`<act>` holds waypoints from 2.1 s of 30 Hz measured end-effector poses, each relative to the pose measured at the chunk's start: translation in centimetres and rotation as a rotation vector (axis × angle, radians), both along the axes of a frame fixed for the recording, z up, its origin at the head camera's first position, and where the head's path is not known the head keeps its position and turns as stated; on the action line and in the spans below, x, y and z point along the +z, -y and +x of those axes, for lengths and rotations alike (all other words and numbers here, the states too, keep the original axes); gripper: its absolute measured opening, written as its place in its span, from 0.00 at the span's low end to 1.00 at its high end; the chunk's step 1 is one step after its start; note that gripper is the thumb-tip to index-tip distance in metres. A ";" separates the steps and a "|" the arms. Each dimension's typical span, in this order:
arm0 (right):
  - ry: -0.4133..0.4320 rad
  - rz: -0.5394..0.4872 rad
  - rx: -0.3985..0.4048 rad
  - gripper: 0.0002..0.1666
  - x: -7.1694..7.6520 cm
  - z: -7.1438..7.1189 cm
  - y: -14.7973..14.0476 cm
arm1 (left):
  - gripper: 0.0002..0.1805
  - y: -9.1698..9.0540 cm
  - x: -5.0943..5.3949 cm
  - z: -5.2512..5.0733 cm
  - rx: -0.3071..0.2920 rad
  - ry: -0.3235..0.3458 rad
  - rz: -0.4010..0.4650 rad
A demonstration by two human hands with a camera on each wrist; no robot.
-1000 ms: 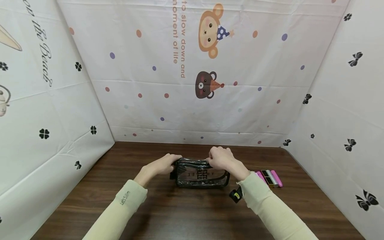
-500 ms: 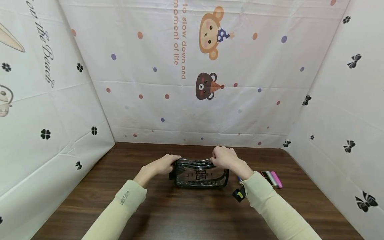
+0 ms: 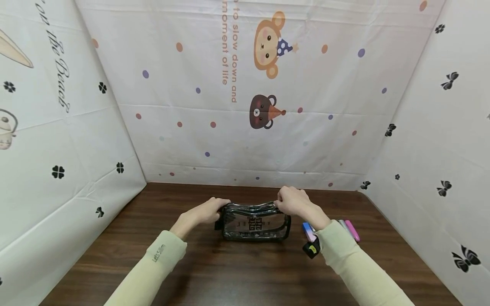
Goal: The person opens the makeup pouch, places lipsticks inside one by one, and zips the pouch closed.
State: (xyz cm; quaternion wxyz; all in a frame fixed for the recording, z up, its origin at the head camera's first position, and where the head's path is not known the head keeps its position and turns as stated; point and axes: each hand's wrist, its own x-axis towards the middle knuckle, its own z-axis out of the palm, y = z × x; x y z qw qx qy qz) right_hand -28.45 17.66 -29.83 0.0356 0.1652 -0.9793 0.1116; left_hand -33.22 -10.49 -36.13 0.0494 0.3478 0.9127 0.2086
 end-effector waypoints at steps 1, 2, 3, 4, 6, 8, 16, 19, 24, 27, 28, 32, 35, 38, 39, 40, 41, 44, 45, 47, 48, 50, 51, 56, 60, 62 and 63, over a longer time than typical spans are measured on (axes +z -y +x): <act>0.005 -0.006 0.000 0.32 0.0 0.0 -0.1 | 0.20 0.0 -0.1 0.0 0.002 -0.004 -0.003; 0.007 -0.011 -0.001 0.32 0.0 0.0 -0.2 | 0.19 0.0 -0.1 0.0 0.001 -0.008 -0.003; 0.008 -0.014 -0.001 0.32 -0.1 0.0 -0.3 | 0.19 0.0 -0.1 0.0 0.000 -0.010 -0.003; 0.010 -0.018 0.000 0.32 -0.1 0.0 -0.4 | 0.19 0.0 -0.2 0.0 0.000 -0.010 0.000; 0.008 -0.025 0.002 0.32 -0.1 0.0 -0.5 | 0.19 -0.1 -0.2 0.0 0.001 -0.005 0.005; 0.009 -0.027 -0.001 0.31 -0.1 0.0 -0.6 | 0.19 -0.1 -0.1 0.0 -0.001 0.002 0.012; 0.016 -0.022 -0.032 0.31 0.5 -0.1 -1.5 | 0.21 0.1 -0.1 0.2 0.007 -0.023 0.007; 0.013 -0.025 -0.060 0.31 0.6 -0.1 -2.1 | 0.22 0.3 -0.2 0.2 0.018 -0.038 0.006; 0.047 -0.043 -0.086 0.30 0.2 -0.2 -3.2 | 0.22 0.3 -0.1 0.1 0.031 -0.035 0.001; 0.062 -0.056 -0.087 0.30 -0.3 -0.3 -3.7 | 0.22 0.1 -0.1 0.2 0.042 -0.025 -0.001; 0.069 -0.062 -0.093 0.30 -0.5 -0.3 -3.8 | 0.22 0.1 -0.1 0.2 0.041 -0.025 0.000; 0.107 -0.091 -0.096 0.30 -1.3 -0.6 -4.3 | 0.22 0.1 0.0 0.2 0.032 -0.031 -0.002; 0.128 -0.123 -0.063 0.29 -2.0 -0.8 -4.7 | 0.21 0.1 -0.1 0.2 0.030 -0.032 -0.003; 0.147 -0.153 -0.033 0.28 -2.9 -1.0 -5.2 | 0.21 0.1 -0.2 0.2 0.047 -0.017 -0.006; 0.152 -0.163 -0.029 0.28 -3.3 -1.1 -5.3 | 0.22 0.1 -0.3 0.2 0.054 -0.011 -0.007; 0.163 -0.172 -0.028 0.27 -3.6 -1.2 -5.4 | 0.22 0.0 -0.2 0.2 0.063 -0.005 -0.007; 0.166 -0.177 -0.024 0.27 -3.9 -1.3 -5.5 | 0.23 0.0 -0.2 0.2 0.071 -0.004 -0.006; 0.182 -0.177 -0.015 0.27 -5.2 -1.5 -5.6 | 0.20 0.0 -0.2 0.2 0.076 -0.019 -0.004; 0.188 -0.178 -0.012 0.27 -5.6 -1.5 -5.6 | 0.18 0.0 -0.2 0.2 0.072 -0.025 -0.002; 0.197 -0.177 -0.017 0.27 -6.3 -1.6 -5.7 | 0.14 -0.1 -0.3 0.2 0.064 -0.034 -0.001; 0.197 -0.179 -0.023 0.27 -6.6 -1.7 -5.7 | 0.13 -0.1 -0.3 0.1 0.061 -0.033 -0.002; 0.193 -0.184 -0.038 0.26 -6.9 -1.7 -5.7 | 0.12 -0.1 -0.4 0.2 0.059 -0.027 0.009; 0.191 -0.183 -0.045 0.26 -7.0 -1.8 -5.7 | 0.14 0.0 -0.3 0.2 0.058 -0.025 0.020; 0.203 -0.153 -0.081 0.25 -7.0 -1.7 -5.5 | 0.25 -0.1 0.3 0.6 0.036 -0.011 0.162; 0.204 -0.128 -0.124 0.26 -6.9 -1.5 -5.4 | 0.14 -1.1 1.1 0.9 -0.003 -0.005 0.248; 0.200 -0.132 -0.125 0.27 -6.8 -1.5 -5.4 | 0.11 -1.5 1.4 1.1 -0.008 -0.029 0.217; 0.201 -0.143 -0.117 0.27 -6.8 -1.5 -5.4 | 0.12 -1.7 1.4 1.1 -0.003 -0.038 0.194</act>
